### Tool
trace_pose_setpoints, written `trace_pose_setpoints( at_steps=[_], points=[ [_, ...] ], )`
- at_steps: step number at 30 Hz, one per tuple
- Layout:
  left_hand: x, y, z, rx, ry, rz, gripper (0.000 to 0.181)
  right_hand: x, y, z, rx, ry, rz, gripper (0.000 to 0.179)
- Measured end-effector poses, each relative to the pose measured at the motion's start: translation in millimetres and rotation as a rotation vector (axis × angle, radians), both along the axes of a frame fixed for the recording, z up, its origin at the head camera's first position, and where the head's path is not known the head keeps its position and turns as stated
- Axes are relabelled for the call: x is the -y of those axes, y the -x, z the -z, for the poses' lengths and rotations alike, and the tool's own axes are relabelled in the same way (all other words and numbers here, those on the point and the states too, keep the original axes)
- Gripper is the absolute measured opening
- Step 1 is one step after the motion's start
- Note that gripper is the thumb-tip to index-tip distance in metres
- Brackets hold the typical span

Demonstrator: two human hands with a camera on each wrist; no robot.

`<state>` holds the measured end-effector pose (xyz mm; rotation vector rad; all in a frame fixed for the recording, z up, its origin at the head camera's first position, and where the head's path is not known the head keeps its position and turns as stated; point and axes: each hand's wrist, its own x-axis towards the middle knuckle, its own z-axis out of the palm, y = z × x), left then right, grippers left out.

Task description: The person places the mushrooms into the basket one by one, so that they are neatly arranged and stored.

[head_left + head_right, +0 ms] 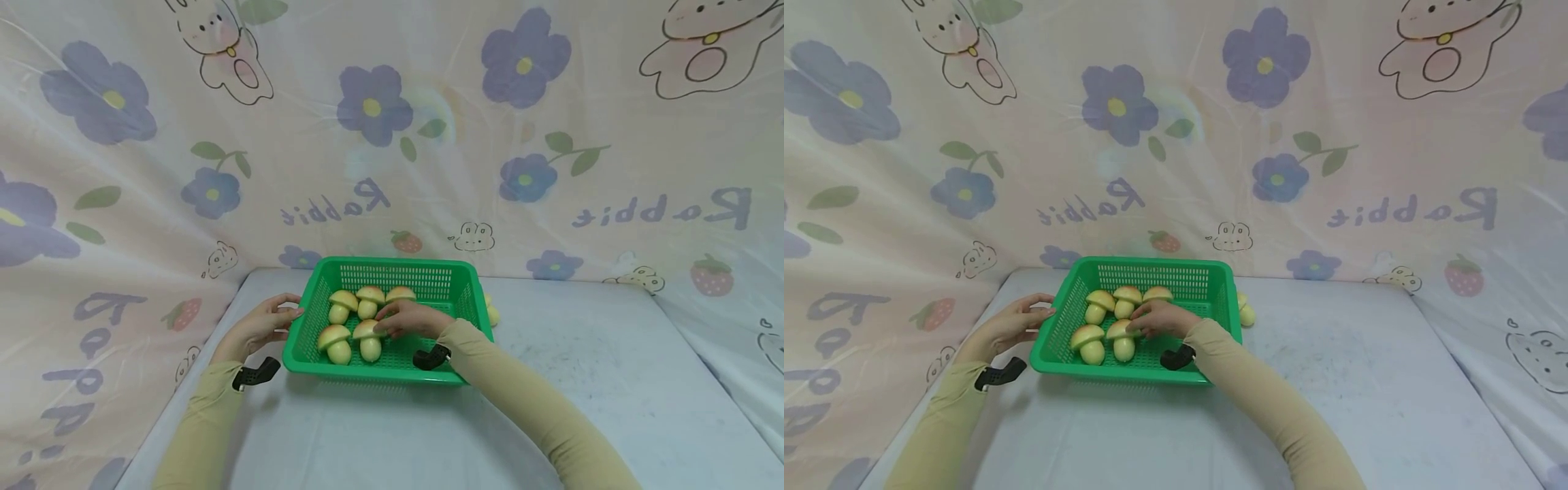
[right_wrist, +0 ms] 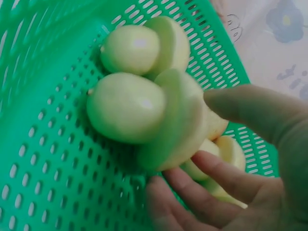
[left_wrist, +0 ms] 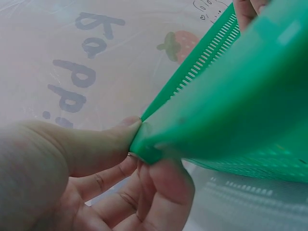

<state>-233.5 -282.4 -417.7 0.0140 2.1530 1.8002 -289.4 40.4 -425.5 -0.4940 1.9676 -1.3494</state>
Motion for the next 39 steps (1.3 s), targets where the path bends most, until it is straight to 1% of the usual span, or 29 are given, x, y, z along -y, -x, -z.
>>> trace_pose_setpoints(
  at_steps=[6, 10, 14, 20, 23, 26, 30, 35, 39],
  points=[
    [-0.3, -0.7, -0.6, -0.004, 0.003, 0.006, 0.05, -3, -0.2, -4.2, 0.011, 0.026, -0.002, 0.046],
    [-1.3, -1.0, -1.0, -0.003, 0.005, 0.0, 0.048, -7, -0.2, -6.7, -0.016, 0.016, 0.002, 0.047],
    [-2.0, -0.2, -1.1, -0.004, 0.011, 0.0, 0.048, -10, -0.4, -11.8, -0.019, 0.029, 0.023, 0.048],
    [-1.8, -0.1, -0.7, -0.003, 0.011, 0.003, 0.05, -16, -2.1, -25.1, 0.023, 0.139, 0.039, 0.05],
    [-1.4, -0.7, -0.5, -0.004, 0.012, 0.005, 0.051, -20, -1.8, -31.6, 0.059, 0.195, 0.059, 0.05],
    [-1.4, -1.5, -0.5, -0.007, 0.014, 0.005, 0.051, -26, -2.7, -38.7, 0.075, 0.234, 0.082, 0.048],
    [-1.4, -2.3, -0.3, -0.006, 0.01, 0.005, 0.051, -33, -5.8, -47.3, 0.067, 0.264, 0.086, 0.043],
    [-1.7, -2.3, -0.2, -0.009, 0.003, 0.011, 0.052, -43, -9.7, -56.2, 0.072, 0.318, 0.101, 0.043],
    [-2.1, -2.6, -1.4, -0.006, 0.006, 0.012, 0.052, -52, -13.0, -66.8, 0.059, 0.346, 0.1, 0.042]
  ],
)
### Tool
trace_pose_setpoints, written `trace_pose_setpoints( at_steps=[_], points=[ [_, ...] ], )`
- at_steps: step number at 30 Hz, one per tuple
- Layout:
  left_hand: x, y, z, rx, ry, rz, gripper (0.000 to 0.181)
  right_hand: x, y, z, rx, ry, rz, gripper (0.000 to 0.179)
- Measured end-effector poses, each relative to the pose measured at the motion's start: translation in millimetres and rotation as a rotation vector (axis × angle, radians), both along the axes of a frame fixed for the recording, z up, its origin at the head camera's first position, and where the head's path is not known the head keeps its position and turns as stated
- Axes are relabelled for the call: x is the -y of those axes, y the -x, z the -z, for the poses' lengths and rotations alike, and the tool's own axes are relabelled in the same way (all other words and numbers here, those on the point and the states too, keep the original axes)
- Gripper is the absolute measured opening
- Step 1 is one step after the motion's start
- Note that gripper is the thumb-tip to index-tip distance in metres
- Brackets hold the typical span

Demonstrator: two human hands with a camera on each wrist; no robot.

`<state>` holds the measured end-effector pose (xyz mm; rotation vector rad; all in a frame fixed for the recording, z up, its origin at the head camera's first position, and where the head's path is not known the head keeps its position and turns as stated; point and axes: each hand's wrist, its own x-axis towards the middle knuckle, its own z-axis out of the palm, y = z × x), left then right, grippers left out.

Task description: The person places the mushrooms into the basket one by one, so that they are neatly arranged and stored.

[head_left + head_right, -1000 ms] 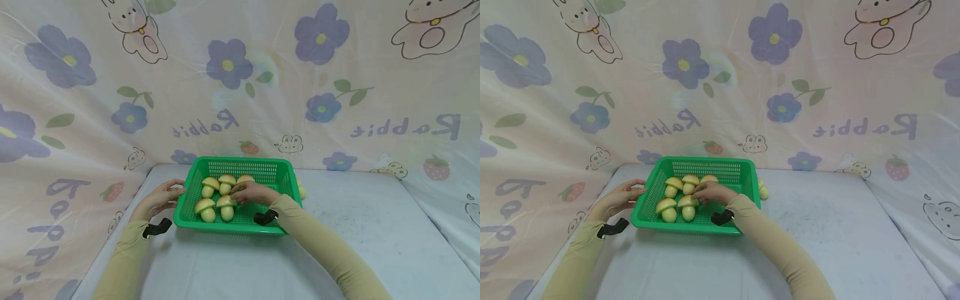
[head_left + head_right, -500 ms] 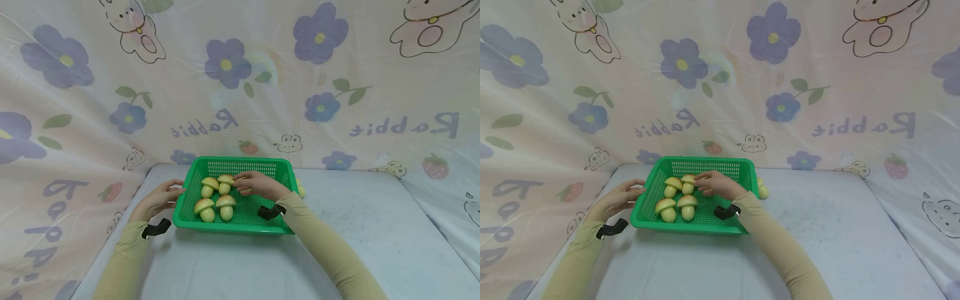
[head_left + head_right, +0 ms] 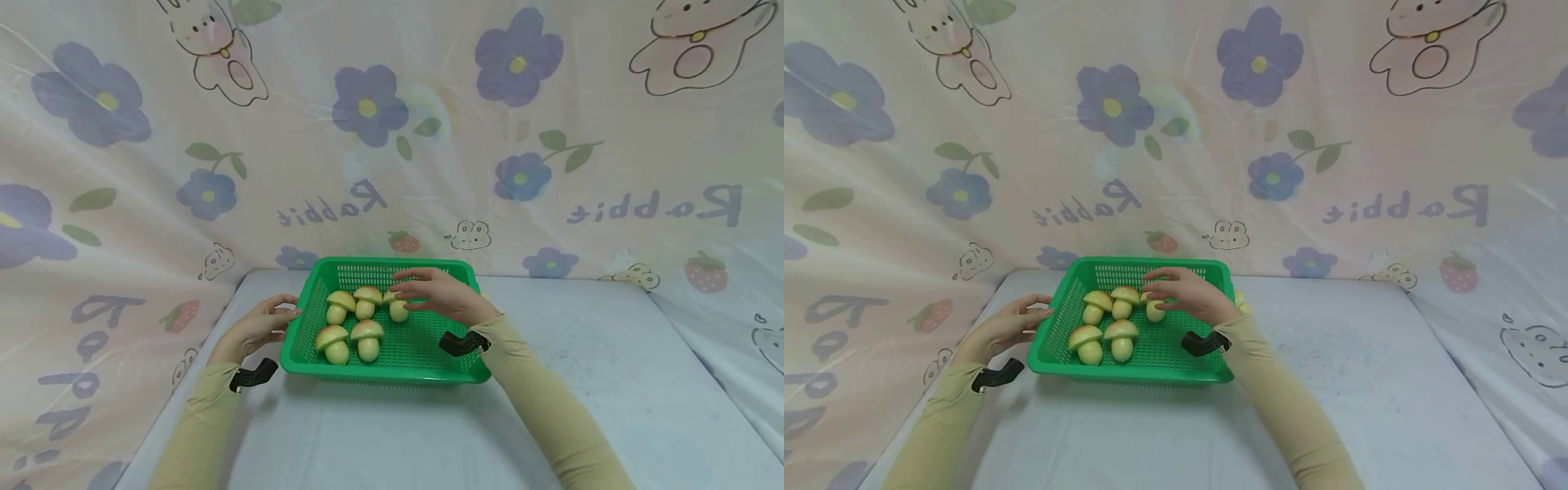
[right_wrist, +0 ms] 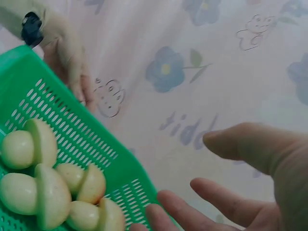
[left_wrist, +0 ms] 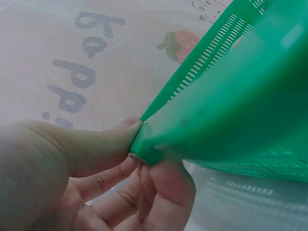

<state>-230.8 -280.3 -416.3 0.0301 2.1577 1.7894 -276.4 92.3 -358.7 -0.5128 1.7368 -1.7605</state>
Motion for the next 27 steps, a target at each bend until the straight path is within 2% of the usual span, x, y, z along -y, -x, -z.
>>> trace_pose_setpoints(
  at_steps=[12, 21, 27],
  points=[
    [0.7, -1.8, -1.8, 0.009, 0.013, -0.019, 0.05, -37, -4.7, -15.8, -0.017, 0.102, 0.015, 0.047],
    [0.3, -2.1, -1.4, 0.001, 0.001, -0.001, 0.05, -74, -5.2, -22.0, -0.108, 0.117, 0.044, 0.045],
    [-0.3, -2.0, -1.6, 0.004, 0.01, -0.002, 0.052, -98, -6.3, -21.7, -0.123, 0.101, 0.097, 0.042]
  ],
)
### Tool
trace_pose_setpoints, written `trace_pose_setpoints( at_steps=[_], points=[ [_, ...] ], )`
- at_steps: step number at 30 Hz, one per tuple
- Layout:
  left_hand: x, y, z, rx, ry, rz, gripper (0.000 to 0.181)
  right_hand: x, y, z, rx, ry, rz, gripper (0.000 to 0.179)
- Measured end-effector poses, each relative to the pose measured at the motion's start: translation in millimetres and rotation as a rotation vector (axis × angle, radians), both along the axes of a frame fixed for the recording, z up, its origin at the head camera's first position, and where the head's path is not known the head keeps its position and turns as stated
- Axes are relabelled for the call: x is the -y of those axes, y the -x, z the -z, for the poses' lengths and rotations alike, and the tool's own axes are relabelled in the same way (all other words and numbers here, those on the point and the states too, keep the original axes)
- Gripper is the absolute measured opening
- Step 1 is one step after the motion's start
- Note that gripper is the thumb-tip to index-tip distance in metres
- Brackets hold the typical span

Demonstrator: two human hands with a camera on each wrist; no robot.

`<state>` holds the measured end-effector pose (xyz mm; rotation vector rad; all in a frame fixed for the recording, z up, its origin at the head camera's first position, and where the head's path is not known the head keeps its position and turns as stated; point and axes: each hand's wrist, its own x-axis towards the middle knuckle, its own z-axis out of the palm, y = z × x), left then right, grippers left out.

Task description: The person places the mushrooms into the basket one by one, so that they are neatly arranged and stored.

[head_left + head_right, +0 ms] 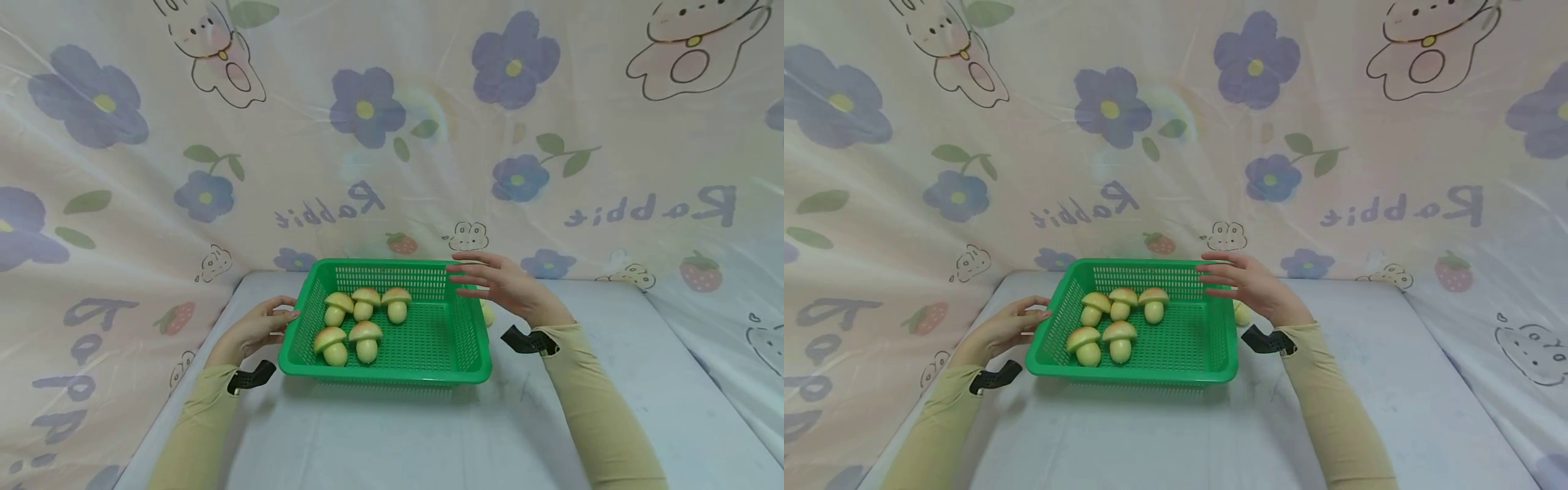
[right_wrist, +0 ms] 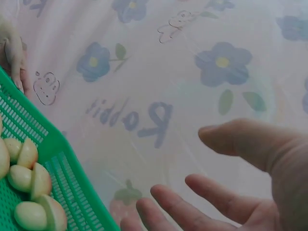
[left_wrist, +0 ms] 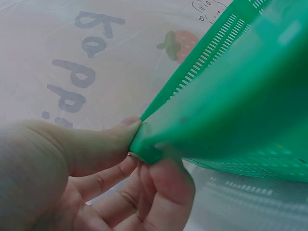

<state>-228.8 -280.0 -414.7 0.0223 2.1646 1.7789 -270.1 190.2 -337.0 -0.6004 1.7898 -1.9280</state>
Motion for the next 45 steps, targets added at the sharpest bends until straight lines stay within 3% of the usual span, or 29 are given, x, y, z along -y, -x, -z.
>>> trace_pose_setpoints(
  at_steps=[8, 18, 33, 45],
  points=[
    [-0.4, -0.1, -0.6, 0.006, -0.006, 0.0, 0.053, -28, 1.1, 7.6, -0.003, -0.006, 0.057, 0.041],
    [0.3, -1.0, -0.4, -0.001, 0.0, 0.004, 0.053, -61, 4.4, 29.6, 0.02, 0.003, 0.109, 0.045],
    [0.0, -2.7, -1.4, -0.006, -0.005, 0.011, 0.054, -88, 22.7, 97.7, 0.005, -0.148, 0.242, 0.057],
    [-0.6, -0.7, 0.4, -0.001, -0.001, 0.0, 0.053, -84, 27.0, 125.6, -0.027, -0.271, 0.283, 0.065]
  ],
)
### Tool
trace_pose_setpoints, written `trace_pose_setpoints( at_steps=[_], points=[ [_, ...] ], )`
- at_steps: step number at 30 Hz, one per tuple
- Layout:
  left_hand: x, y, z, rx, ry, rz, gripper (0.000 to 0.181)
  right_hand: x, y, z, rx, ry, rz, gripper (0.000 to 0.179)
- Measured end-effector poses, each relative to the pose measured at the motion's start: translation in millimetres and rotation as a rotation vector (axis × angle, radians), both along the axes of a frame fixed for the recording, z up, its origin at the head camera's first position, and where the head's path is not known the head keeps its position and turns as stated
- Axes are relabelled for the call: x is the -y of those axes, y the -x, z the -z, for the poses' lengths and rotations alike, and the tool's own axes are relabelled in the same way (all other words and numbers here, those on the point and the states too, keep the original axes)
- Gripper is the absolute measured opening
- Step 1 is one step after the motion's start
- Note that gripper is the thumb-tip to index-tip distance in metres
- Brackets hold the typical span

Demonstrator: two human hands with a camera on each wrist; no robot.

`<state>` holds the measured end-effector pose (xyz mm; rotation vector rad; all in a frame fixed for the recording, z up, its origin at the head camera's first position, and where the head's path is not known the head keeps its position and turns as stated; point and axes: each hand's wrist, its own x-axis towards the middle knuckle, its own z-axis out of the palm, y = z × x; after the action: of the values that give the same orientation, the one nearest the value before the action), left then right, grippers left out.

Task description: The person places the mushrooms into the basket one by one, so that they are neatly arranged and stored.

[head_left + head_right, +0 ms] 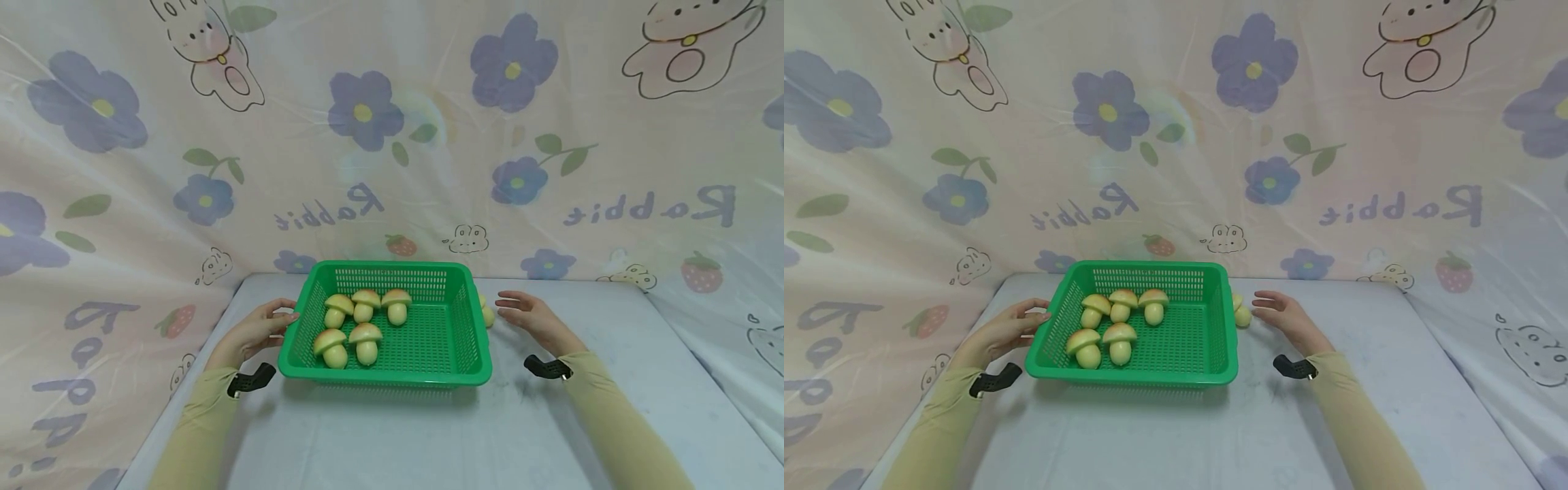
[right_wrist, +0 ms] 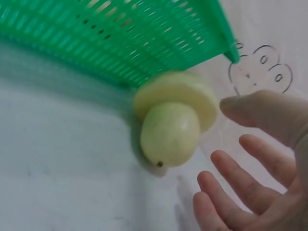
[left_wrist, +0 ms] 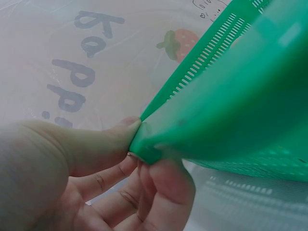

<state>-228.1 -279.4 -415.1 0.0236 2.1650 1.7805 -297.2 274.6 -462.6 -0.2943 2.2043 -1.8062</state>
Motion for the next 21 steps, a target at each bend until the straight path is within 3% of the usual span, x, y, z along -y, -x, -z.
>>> trace_pose_setpoints(
  at_steps=[8, 14, 21],
  points=[
    [-0.9, -0.3, 0.5, 0.002, 0.017, -0.009, 0.051, 5, 3.2, 9.0, -0.049, -0.088, -0.008, 0.067],
    [-0.2, 0.6, 2.1, 0.005, 0.006, -0.004, 0.051, 7, 6.3, 15.6, -0.04, -0.136, 0.018, 0.068],
    [0.1, -0.1, 0.6, -0.007, 0.008, 0.007, 0.055, 9, 9.8, 15.5, -0.067, -0.179, 0.032, 0.066]
  ],
)
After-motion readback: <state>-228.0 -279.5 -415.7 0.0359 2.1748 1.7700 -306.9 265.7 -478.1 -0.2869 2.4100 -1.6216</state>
